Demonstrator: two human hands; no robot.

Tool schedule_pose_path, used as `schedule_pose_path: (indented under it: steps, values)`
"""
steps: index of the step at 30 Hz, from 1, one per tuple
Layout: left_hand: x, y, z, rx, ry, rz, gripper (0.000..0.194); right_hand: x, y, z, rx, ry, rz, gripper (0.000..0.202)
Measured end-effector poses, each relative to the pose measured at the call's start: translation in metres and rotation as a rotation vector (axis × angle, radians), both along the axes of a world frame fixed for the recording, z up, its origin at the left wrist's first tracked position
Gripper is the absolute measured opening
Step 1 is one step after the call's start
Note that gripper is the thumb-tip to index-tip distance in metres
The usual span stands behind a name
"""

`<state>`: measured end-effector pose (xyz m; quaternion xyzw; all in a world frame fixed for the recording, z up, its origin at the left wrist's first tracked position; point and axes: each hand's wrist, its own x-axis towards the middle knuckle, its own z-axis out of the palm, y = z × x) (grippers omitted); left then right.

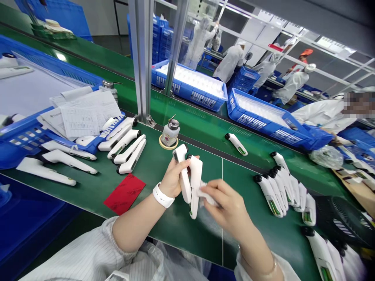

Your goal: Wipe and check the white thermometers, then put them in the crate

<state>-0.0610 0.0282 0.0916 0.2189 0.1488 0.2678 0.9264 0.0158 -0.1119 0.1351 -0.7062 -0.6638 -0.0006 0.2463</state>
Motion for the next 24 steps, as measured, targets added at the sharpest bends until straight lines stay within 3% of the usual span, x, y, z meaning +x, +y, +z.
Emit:
schedule_pose_path:
  steps: [2,4,9,12,15,19,21,24]
  values:
    - [-0.001,0.001,0.002,-0.004,-0.023,-0.017,0.026,-0.003,-0.011,-0.004,-0.165,0.020,0.045,0.022]
    - [-0.001,0.001,0.003,0.001,-0.040,-0.026,0.024,-0.003,-0.018,-0.005,-0.195,0.016,0.033,0.021]
    - [0.001,0.001,-0.002,0.026,-0.019,-0.010,0.028,0.007,-0.004,0.015,0.200,-0.052,-0.143,0.021]
    - [0.001,0.001,-0.003,0.047,-0.033,-0.013,0.033,0.009,0.015,0.025,0.297,-0.064,-0.099,0.023]
    - [0.000,0.002,-0.002,0.056,-0.042,0.005,0.036,0.006,0.019,0.023,0.246,-0.037,0.009,0.024]
    - [-0.001,0.002,-0.002,0.083,0.002,0.010,0.033,0.001,0.003,0.017,0.054,0.021,0.139,0.026]
    - [0.000,0.000,-0.003,0.097,0.010,-0.009,0.032,0.002,-0.002,0.016,0.028,0.001,0.136,0.026]
    - [0.001,-0.002,-0.004,0.111,0.008,-0.014,0.033,0.006,0.000,0.016,0.114,-0.063,0.066,0.023]
